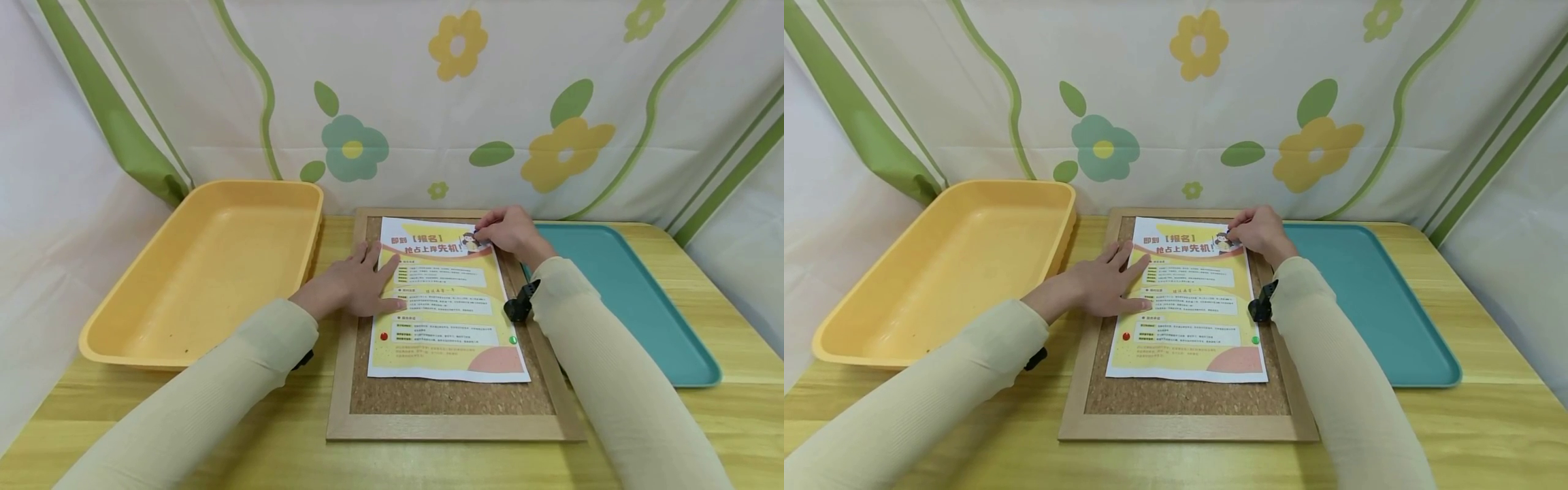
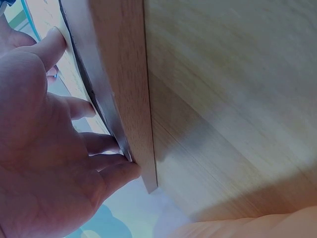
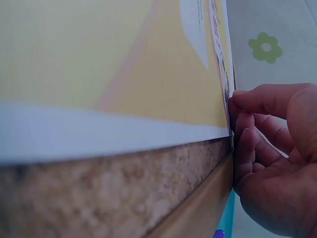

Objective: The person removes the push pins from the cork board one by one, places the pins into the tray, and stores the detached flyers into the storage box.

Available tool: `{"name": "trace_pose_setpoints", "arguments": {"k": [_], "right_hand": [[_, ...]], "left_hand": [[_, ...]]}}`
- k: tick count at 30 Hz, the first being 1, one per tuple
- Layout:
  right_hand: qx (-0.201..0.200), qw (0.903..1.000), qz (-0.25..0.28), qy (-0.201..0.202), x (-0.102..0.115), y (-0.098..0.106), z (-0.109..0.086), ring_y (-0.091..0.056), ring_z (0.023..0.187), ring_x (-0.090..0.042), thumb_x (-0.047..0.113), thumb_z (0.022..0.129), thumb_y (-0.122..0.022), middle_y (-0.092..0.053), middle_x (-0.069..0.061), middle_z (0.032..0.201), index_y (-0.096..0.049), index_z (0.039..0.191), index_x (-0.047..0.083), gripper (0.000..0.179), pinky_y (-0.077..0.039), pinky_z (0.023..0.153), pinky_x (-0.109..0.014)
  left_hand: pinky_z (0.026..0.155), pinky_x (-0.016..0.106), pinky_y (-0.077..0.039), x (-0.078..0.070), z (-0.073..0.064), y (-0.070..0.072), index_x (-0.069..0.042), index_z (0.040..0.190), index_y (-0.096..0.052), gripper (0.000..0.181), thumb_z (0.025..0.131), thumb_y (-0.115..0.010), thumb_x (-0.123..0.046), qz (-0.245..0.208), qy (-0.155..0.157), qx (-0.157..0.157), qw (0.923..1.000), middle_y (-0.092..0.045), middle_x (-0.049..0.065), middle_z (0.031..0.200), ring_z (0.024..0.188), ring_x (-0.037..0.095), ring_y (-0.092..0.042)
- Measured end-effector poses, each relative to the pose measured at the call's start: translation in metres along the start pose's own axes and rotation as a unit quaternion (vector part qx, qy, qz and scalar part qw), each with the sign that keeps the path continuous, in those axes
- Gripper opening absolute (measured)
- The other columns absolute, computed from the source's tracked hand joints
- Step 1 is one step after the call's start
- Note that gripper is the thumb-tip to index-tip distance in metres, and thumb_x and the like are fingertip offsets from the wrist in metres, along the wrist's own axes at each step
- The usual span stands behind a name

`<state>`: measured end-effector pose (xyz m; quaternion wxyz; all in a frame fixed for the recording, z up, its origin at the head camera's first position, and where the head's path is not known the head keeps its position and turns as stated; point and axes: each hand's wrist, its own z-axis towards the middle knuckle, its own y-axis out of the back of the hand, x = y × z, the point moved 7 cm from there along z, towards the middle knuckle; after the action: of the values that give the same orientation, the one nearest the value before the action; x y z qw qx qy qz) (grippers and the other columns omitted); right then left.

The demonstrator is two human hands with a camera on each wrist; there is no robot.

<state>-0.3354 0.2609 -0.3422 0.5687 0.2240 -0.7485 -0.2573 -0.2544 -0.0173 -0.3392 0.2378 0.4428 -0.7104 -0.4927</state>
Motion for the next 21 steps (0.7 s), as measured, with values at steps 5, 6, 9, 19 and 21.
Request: {"name": "trace_pose_setpoints", "arguments": {"k": [5, 6, 9, 19, 21], "right_hand": [[0.003, 1.0, 0.006, -0.001, -0.0009, -0.0002, -0.0002, -0.053, 0.12, -0.031, 0.015, 0.104, -0.068, -0.06, -0.016, 0.134, -0.073, 0.122, 0.005, 0.021, -0.046, 0.095, -0.038], [0.003, 1.0, 0.007, 0.0, -0.001, -0.0003, -0.0003, -0.053, 0.12, -0.031, 0.015, 0.104, -0.068, -0.06, -0.016, 0.134, -0.073, 0.122, 0.005, 0.021, -0.046, 0.095, -0.037], [0.003, 1.0, 0.009, 0.001, -0.0016, -0.0003, -0.0001, -0.054, 0.119, -0.031, 0.014, 0.104, -0.068, -0.061, -0.016, 0.133, -0.073, 0.122, 0.005, 0.021, -0.046, 0.094, -0.037], [0.008, 0.9998, 0.016, -0.001, -0.0007, -0.0019, -0.0008, -0.056, 0.119, -0.032, 0.014, 0.104, -0.068, -0.061, -0.017, 0.132, -0.072, 0.122, 0.005, 0.02, -0.047, 0.094, -0.036], [0.008, 0.9998, 0.015, 0.001, -0.0006, -0.0017, -0.0009, -0.056, 0.119, -0.032, 0.014, 0.104, -0.069, -0.062, -0.017, 0.132, -0.072, 0.122, 0.005, 0.02, -0.047, 0.094, -0.037]], "left_hand": [[0.129, 0.059, -0.029, -0.0009, -0.0001, -0.0002, -0.022, 0.173, -0.007, 0.093, 0.104, -0.046, -0.071, 0.001, -0.003, -0.002, 1.0, 0.005, 0.021, 0.179, 0.167, 0.042, 0.005], [0.129, 0.059, -0.029, -0.001, -0.0001, -0.0003, -0.022, 0.173, -0.007, 0.093, 0.104, -0.046, -0.071, 0.001, -0.003, -0.002, 1.0, 0.006, 0.021, 0.179, 0.167, 0.042, 0.005], [0.129, 0.059, -0.029, -0.0012, -0.0002, -0.0003, -0.022, 0.173, -0.007, 0.093, 0.104, -0.046, -0.071, 0.001, -0.003, -0.001, 1.0, 0.006, 0.021, 0.179, 0.167, 0.041, 0.005], [0.129, 0.059, -0.028, -0.0007, -0.0004, -0.0002, -0.023, 0.173, -0.007, 0.093, 0.104, -0.046, -0.071, -0.002, -0.001, 0.0, 1.0, 0.006, 0.021, 0.179, 0.167, 0.042, 0.005], [0.129, 0.059, -0.028, -0.0005, -0.0006, -0.0002, -0.023, 0.173, -0.007, 0.093, 0.103, -0.046, -0.07, -0.003, -0.001, 0.0, 1.0, 0.006, 0.021, 0.179, 0.167, 0.042, 0.005]]}}
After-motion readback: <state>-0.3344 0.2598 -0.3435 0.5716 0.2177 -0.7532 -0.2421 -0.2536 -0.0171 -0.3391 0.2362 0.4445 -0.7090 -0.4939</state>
